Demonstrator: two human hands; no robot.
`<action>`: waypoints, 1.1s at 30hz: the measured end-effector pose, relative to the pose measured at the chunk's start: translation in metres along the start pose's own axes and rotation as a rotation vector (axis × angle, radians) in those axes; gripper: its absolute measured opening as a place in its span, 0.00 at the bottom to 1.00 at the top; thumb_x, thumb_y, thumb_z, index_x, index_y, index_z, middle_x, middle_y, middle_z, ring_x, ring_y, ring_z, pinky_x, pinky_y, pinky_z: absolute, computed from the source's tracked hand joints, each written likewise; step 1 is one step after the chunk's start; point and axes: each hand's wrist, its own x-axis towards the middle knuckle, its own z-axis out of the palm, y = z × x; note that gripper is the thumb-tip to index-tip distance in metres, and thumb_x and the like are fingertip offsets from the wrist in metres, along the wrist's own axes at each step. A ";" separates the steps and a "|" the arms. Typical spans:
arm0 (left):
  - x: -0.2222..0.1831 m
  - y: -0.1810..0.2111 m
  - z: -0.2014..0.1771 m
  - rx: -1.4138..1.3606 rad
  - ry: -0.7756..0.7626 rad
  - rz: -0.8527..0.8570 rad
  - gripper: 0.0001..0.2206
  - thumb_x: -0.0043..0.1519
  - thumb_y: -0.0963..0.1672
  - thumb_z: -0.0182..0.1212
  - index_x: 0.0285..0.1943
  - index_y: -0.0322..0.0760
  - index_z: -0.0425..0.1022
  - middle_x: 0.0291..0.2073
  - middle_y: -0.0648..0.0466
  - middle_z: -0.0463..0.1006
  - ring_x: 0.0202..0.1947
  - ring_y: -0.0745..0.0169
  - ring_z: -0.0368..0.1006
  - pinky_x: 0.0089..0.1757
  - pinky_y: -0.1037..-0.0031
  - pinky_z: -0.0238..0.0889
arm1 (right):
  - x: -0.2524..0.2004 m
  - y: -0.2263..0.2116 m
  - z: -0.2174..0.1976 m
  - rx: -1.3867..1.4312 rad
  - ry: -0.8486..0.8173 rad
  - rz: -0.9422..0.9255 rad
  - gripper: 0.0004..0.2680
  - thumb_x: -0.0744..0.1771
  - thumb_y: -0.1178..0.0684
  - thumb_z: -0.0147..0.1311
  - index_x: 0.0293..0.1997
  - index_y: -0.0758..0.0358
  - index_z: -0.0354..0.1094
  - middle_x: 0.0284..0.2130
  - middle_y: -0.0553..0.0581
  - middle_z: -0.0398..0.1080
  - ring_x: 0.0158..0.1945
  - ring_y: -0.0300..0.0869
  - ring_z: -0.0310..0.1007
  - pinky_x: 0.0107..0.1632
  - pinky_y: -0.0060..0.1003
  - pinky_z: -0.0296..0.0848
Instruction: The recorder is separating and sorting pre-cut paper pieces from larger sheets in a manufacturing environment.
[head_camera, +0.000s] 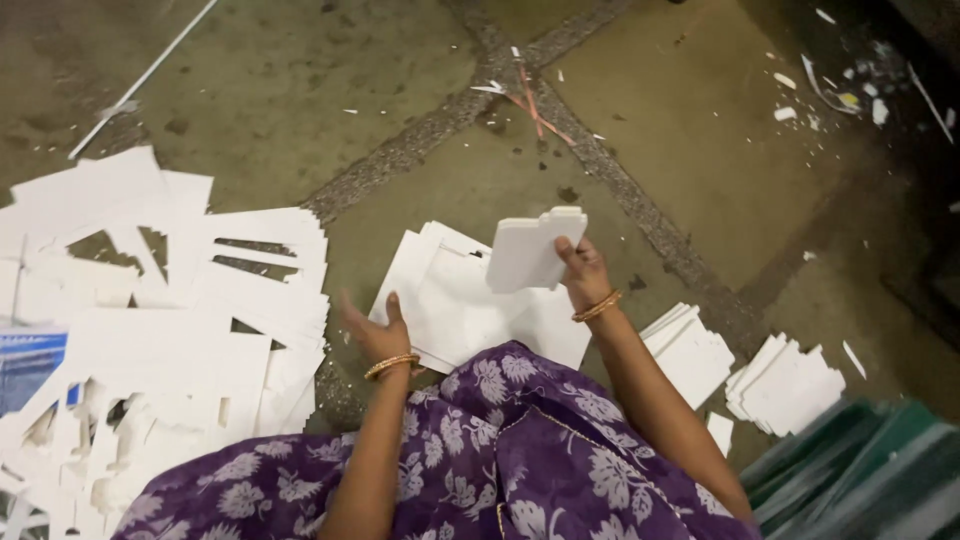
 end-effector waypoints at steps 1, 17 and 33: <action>-0.001 0.024 -0.003 0.002 -0.014 0.007 0.39 0.58 0.50 0.74 0.72 0.22 0.59 0.66 0.30 0.66 0.64 0.34 0.63 0.59 0.53 0.58 | -0.004 0.009 -0.005 0.002 0.015 -0.003 0.11 0.69 0.50 0.58 0.54 0.64 0.72 0.47 0.52 0.75 0.51 0.40 0.74 0.55 0.40 0.74; -0.096 0.094 0.010 -0.189 -0.609 0.299 0.12 0.69 0.44 0.54 0.59 0.42 0.77 0.48 0.42 0.82 0.49 0.44 0.78 0.50 0.62 0.69 | -0.060 0.029 0.004 -0.465 -0.288 -0.044 0.17 0.68 0.59 0.52 0.66 0.62 0.59 0.64 0.53 0.64 0.69 0.41 0.58 0.69 0.40 0.57; -0.099 0.056 0.013 0.468 -0.737 0.554 0.38 0.53 0.47 0.71 0.72 0.29 0.58 0.73 0.36 0.54 0.71 0.35 0.54 0.61 0.57 0.57 | -0.042 -0.214 -0.175 -1.256 -0.144 0.190 0.11 0.65 0.54 0.63 0.51 0.59 0.74 0.39 0.53 0.76 0.42 0.40 0.73 0.46 0.37 0.72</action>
